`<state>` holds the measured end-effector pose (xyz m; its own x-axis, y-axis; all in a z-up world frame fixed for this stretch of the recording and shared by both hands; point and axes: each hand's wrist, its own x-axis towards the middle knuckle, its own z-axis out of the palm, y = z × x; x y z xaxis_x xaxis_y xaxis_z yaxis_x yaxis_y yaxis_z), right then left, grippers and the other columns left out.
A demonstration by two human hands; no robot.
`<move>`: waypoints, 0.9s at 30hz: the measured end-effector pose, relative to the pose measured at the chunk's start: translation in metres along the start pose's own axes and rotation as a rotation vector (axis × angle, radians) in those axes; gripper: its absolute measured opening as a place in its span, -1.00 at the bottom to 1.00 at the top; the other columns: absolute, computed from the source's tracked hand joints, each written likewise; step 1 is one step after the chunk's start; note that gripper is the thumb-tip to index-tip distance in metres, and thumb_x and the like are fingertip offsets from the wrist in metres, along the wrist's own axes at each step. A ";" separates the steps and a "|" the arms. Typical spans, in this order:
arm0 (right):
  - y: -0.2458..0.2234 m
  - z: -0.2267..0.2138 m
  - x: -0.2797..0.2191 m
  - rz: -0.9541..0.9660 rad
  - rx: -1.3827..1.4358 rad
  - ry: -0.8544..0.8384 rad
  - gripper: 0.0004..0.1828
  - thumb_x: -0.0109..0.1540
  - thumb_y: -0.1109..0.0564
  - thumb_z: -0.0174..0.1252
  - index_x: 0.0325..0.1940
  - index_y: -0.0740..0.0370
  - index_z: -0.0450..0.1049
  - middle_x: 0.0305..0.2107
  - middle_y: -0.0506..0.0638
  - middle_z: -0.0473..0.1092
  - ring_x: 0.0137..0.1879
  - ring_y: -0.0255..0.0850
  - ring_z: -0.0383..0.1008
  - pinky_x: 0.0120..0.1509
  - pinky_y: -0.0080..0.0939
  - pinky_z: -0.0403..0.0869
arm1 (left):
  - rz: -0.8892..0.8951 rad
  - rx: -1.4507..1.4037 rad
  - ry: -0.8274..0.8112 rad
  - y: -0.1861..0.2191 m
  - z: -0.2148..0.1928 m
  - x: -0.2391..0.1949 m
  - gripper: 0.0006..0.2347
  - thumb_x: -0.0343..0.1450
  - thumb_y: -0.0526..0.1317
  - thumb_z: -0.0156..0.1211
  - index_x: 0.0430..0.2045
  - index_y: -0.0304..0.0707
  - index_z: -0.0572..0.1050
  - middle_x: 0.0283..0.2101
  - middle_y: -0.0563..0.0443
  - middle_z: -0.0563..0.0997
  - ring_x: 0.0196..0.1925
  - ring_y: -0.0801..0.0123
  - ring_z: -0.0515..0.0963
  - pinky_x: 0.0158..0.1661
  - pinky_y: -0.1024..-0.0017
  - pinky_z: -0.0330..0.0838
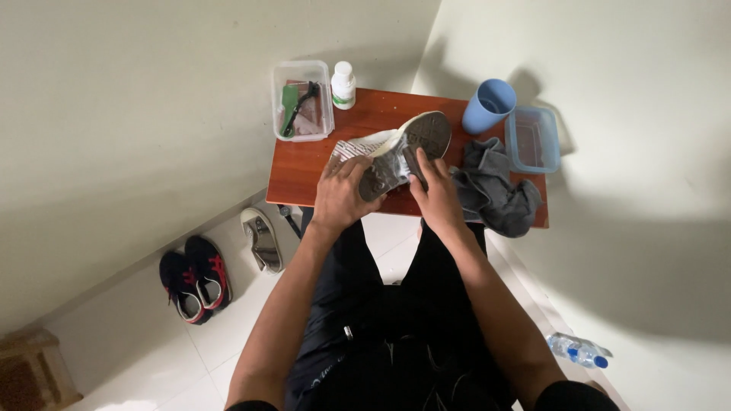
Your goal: The person scrubs the sole of a white sneaker with a brush, then wipes the shoe with a gray cloth. They continue to scrub the sole and wipe the shoe repeatedly.
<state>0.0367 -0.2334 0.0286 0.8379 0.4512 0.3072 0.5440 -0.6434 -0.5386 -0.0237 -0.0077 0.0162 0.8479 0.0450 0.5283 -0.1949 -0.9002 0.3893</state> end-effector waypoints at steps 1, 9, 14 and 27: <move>0.000 -0.002 0.001 -0.005 0.000 0.002 -0.39 0.40 -0.02 0.00 0.54 0.14 0.18 -0.02 0.20 0.29 -0.02 0.32 0.49 -0.19 0.13 0.58 | 0.001 0.002 0.005 0.000 -0.001 -0.001 -0.37 0.05 0.15 0.44 0.01 0.02 0.57 0.03 0.19 0.64 0.03 0.21 0.68 0.26 0.19 0.36; -0.027 -0.009 0.044 0.035 0.022 -0.015 -0.40 0.44 -0.05 -0.07 0.55 0.15 0.13 0.10 0.35 0.25 0.04 0.45 0.45 -0.10 0.28 0.57 | -0.032 -0.075 -0.007 0.002 -0.003 -0.002 -0.35 0.04 0.06 0.45 0.07 -0.01 0.55 0.03 0.09 0.63 0.01 0.10 0.69 0.08 0.22 0.55; -0.006 0.004 0.024 -0.017 -0.001 0.008 -0.42 0.42 0.02 -0.02 0.55 0.10 0.17 0.02 0.22 0.28 -0.06 0.33 0.49 -0.21 0.12 0.57 | -0.095 -0.053 -0.080 0.005 -0.012 0.004 -0.35 0.04 0.10 0.42 0.06 0.04 0.53 0.05 0.17 0.61 -0.05 0.08 0.69 0.01 0.21 0.60; -0.023 -0.011 0.036 0.002 0.094 0.062 -0.42 0.44 -0.01 -0.05 0.54 0.15 0.17 0.04 0.25 0.26 0.00 0.32 0.47 -0.15 0.14 0.55 | -0.118 -0.063 -0.096 0.004 -0.008 0.002 -0.37 0.05 0.14 0.43 0.04 0.08 0.54 0.05 0.23 0.60 -0.07 0.09 0.70 -0.08 0.21 0.64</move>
<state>0.0546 -0.2089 0.0607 0.8415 0.4090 0.3530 0.5385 -0.5819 -0.6095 -0.0264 -0.0079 0.0249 0.9094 0.1048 0.4024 -0.1185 -0.8623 0.4924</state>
